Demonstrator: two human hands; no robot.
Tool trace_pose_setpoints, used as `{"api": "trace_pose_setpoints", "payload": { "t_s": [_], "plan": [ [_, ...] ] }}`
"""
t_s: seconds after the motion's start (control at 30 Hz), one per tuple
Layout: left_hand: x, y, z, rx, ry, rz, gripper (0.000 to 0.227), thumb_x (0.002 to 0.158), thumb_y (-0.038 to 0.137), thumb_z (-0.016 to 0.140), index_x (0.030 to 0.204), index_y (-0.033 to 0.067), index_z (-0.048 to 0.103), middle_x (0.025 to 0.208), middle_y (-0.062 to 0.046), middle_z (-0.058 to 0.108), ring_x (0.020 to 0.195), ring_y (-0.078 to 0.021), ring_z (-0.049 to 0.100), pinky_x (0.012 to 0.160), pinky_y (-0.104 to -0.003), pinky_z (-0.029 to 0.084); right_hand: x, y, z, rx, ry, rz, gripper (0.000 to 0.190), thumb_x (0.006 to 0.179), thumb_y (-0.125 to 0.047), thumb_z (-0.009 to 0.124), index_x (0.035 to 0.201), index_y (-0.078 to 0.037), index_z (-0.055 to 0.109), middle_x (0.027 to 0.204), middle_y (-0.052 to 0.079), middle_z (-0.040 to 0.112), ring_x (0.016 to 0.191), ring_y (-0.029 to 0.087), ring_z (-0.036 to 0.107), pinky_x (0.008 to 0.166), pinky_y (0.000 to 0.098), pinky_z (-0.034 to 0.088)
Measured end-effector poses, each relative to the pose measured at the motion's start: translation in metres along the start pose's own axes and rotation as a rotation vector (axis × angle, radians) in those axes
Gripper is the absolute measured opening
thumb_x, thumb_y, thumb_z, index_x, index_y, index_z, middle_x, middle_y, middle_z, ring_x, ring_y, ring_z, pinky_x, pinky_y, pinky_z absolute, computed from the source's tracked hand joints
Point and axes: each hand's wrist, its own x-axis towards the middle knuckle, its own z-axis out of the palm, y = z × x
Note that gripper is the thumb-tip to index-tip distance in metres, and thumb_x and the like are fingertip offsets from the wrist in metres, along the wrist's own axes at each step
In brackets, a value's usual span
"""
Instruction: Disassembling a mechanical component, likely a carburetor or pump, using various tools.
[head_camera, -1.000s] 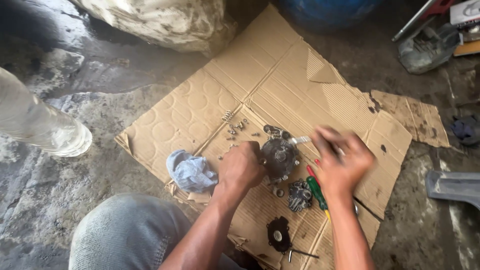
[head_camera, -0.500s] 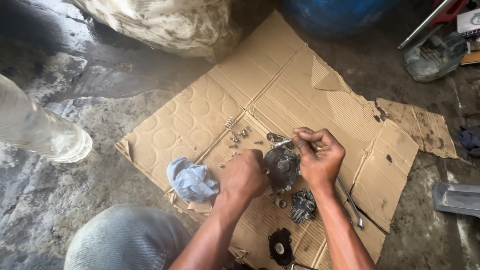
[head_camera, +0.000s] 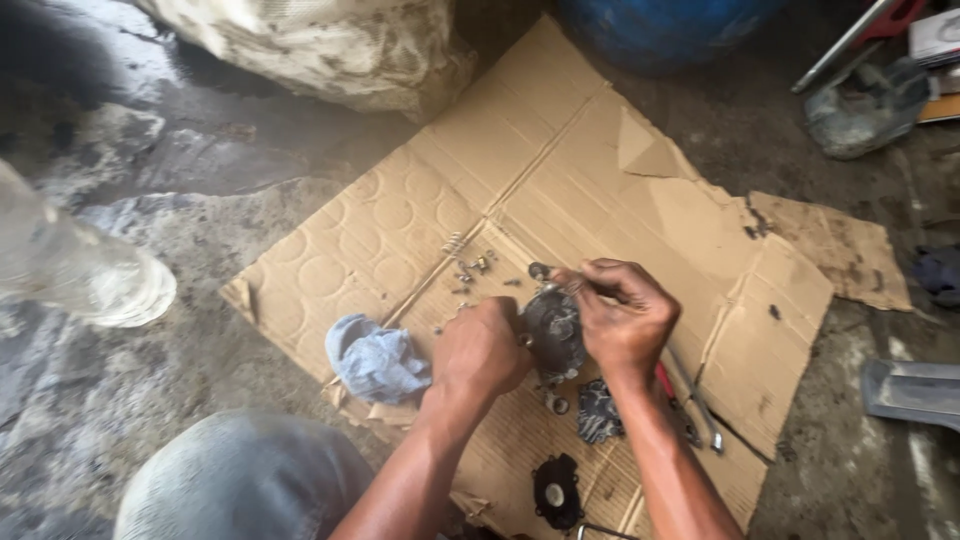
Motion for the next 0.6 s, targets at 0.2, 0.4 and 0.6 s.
{"api": "trace_pose_setpoints", "payload": {
  "t_s": [0.2,0.4,0.6],
  "plan": [
    [0.0,-0.001,-0.01,0.055,-0.084,-0.195,0.06,0.071,0.037,0.089,0.111,-0.0004,0.065,0.109,-0.022,0.071,0.105,-0.0368,0.07,0.091,-0.047,0.056,0.001,0.009,-0.002,0.099,-0.033,-0.076,0.01,0.089,0.005,0.077,0.099,0.005,0.072,0.102,0.018,0.075,0.098,0.024,0.077,0.083,0.0313,0.067],
    [0.003,-0.009,-0.004,0.068,-0.143,-0.24,0.067,0.072,0.045,0.089,0.113,-0.0024,0.066,0.112,-0.024,0.072,0.108,-0.0372,0.071,0.092,-0.047,0.057,0.005,0.002,0.001,-0.05,-0.03,-0.106,0.019,0.083,-0.006,0.085,0.092,0.003,0.071,0.096,0.017,0.076,0.09,0.022,0.077,0.078,0.0297,0.066],
    [0.001,-0.006,-0.005,0.083,-0.126,-0.194,0.06,0.072,0.042,0.089,0.108,-0.0013,0.069,0.111,-0.025,0.072,0.108,-0.0373,0.07,0.092,-0.047,0.057,0.005,-0.009,0.001,-0.173,0.019,-0.173,0.016,0.082,-0.005,0.088,0.087,0.0,0.073,0.091,0.016,0.076,0.087,0.022,0.076,0.076,0.0318,0.062]
  ]
}}
